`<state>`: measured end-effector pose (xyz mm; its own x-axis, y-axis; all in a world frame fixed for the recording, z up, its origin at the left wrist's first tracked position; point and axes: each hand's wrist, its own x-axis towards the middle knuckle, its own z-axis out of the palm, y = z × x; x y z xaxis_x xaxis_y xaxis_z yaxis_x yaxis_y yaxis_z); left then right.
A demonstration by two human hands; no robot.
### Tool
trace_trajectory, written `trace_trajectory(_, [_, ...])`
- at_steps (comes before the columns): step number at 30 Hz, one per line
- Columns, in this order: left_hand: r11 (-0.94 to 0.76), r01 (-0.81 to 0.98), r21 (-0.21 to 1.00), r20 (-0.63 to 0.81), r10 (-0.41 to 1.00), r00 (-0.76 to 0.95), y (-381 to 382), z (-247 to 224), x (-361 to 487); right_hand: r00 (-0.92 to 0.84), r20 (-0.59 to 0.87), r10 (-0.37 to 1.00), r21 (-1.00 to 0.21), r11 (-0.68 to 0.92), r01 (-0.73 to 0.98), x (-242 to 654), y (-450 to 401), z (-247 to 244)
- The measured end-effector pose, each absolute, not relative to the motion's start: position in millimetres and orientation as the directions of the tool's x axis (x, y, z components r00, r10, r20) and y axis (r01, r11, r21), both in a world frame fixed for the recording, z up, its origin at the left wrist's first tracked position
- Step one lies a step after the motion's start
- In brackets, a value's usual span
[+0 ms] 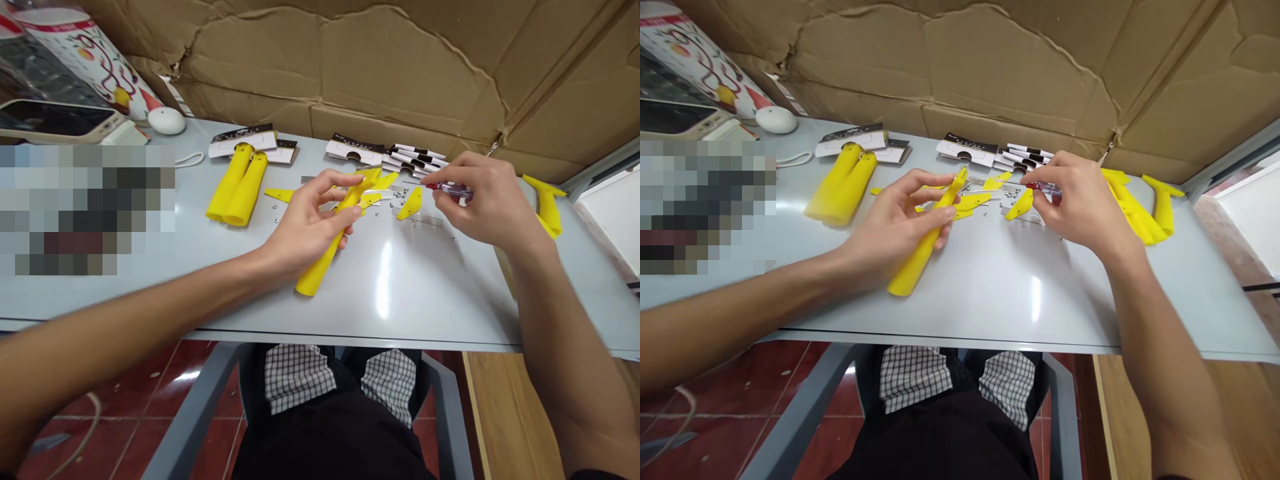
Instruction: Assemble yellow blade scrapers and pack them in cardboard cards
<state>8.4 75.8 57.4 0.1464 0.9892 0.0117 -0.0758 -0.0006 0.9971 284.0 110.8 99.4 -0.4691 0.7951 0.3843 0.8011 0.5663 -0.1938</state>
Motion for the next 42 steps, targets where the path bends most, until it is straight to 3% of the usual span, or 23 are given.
trace_trajectory(4, [0.011, -0.009, 1.0, -0.009, 0.988, 0.157, 76, 57, 9, -0.512, 0.378, 0.771, -0.221, 0.612, 0.759, 280, 110, 99])
trace_trajectory(10, [0.137, -0.076, 0.988, -0.112, 0.957, 0.268, 81, 50, 11, -0.57, 0.44, 0.694, -0.239, 0.703, 0.67, 273, 106, 98])
trace_trajectory(27, [0.161, -0.082, 0.983, -0.131, 0.946, 0.296, 80, 49, 12, -0.566, 0.384, 0.73, -0.239, 0.67, 0.702, 261, 101, 90])
trace_trajectory(36, [0.165, -0.101, 0.981, -0.127, 0.942, 0.31, 81, 49, 11, -0.546, 0.424, 0.723, -0.151, 0.651, 0.744, 255, 86, 94])
trace_trajectory(42, [0.172, -0.113, 0.979, -0.132, 0.946, 0.295, 81, 49, 11, -0.569, 0.384, 0.727, -0.193, 0.666, 0.721, 251, 87, 94])
